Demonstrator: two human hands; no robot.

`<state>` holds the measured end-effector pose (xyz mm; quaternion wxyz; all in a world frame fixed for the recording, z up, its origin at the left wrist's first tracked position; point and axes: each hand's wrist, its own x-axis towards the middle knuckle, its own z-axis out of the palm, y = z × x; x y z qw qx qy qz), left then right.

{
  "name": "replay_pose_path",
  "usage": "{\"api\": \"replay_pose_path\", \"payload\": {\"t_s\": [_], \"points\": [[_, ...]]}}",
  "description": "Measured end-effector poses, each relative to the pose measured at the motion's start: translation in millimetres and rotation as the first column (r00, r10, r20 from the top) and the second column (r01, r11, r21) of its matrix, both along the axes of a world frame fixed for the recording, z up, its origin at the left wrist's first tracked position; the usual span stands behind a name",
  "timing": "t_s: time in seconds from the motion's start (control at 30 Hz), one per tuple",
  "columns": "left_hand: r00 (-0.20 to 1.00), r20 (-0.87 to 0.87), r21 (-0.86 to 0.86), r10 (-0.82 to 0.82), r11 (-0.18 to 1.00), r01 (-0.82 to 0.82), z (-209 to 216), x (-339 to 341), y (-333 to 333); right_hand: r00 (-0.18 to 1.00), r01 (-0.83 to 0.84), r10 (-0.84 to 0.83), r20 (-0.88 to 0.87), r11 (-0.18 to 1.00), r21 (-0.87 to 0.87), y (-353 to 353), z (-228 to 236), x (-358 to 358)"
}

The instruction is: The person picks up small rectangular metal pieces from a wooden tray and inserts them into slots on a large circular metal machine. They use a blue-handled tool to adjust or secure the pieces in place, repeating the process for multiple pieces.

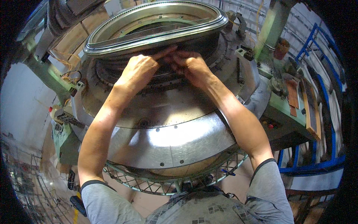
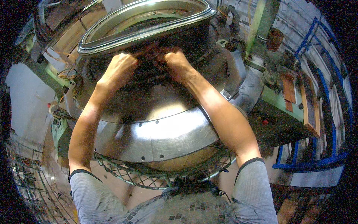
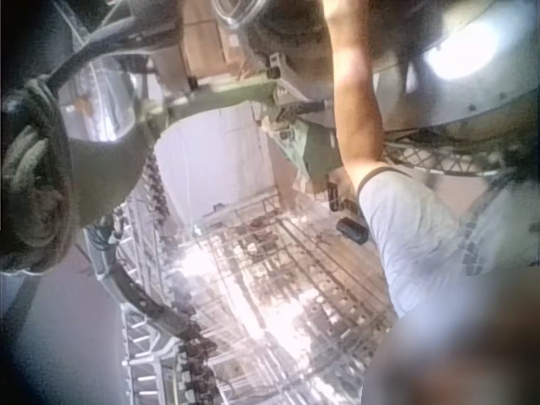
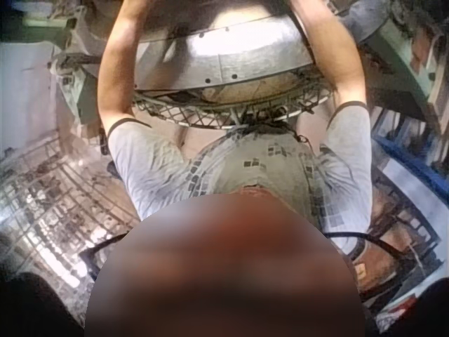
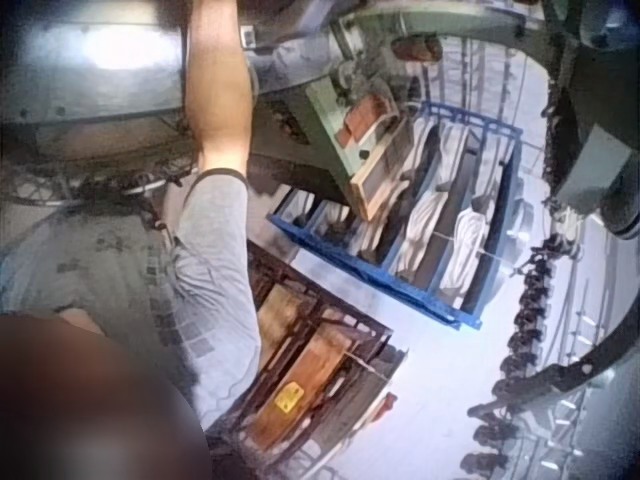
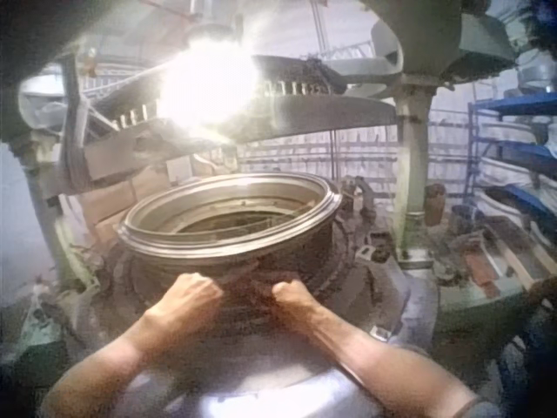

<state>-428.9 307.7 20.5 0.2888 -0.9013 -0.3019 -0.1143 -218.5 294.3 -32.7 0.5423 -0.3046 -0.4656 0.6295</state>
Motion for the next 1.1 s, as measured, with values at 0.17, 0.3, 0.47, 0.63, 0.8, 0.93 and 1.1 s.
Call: {"api": "replay_pose_path", "payload": {"t_s": [0.17, 0.3, 0.47, 0.63, 0.8, 0.93, 1.1], "points": [[0.99, -0.05, -0.115, 0.129, 0.984, -0.134, 3, 1, -4, 0.973, 0.134, -0.11, 0.204, 0.985, -0.108, -8, 10, 2], [0.999, 0.032, 0.009, -0.04, 0.999, 0.039, 0, 0, -1, 0.995, 0.101, -0.1, -0.024, 0.993, 0.061, -1, 4, 1], [0.998, 0.006, -0.082, 0.059, 0.995, -0.058, 4, 2, -7, 0.993, -0.089, 0.086, -0.082, 0.995, -0.034, 3, -8, -3], [0.98, 0.197, -0.128, -0.038, 0.99, 0.064, 10, 3, -35, 0.96, 0.234, -0.258, -0.111, 0.953, -0.191, -7, 4, 15], [0.049, 0.869, -0.313, 0.492, 0.471, 0.825, -14, 31, -56, 0.908, -0.139, 0.035, 0.417, 0.965, 0.221, -41, 5, 38], [-0.077, 0.69, -0.315, 0.72, 0.395, 0.863, -19, 53, -50, 0.827, -0.072, -0.148, 0.543, 0.929, 0.363, -48, -2, 35], [0.046, 0.65, -0.4, 0.759, 0.29, 0.869, -28, 63, -43, 0.799, -0.1, -0.086, 0.595, 0.957, 0.273, -45, -9, 52]]}}
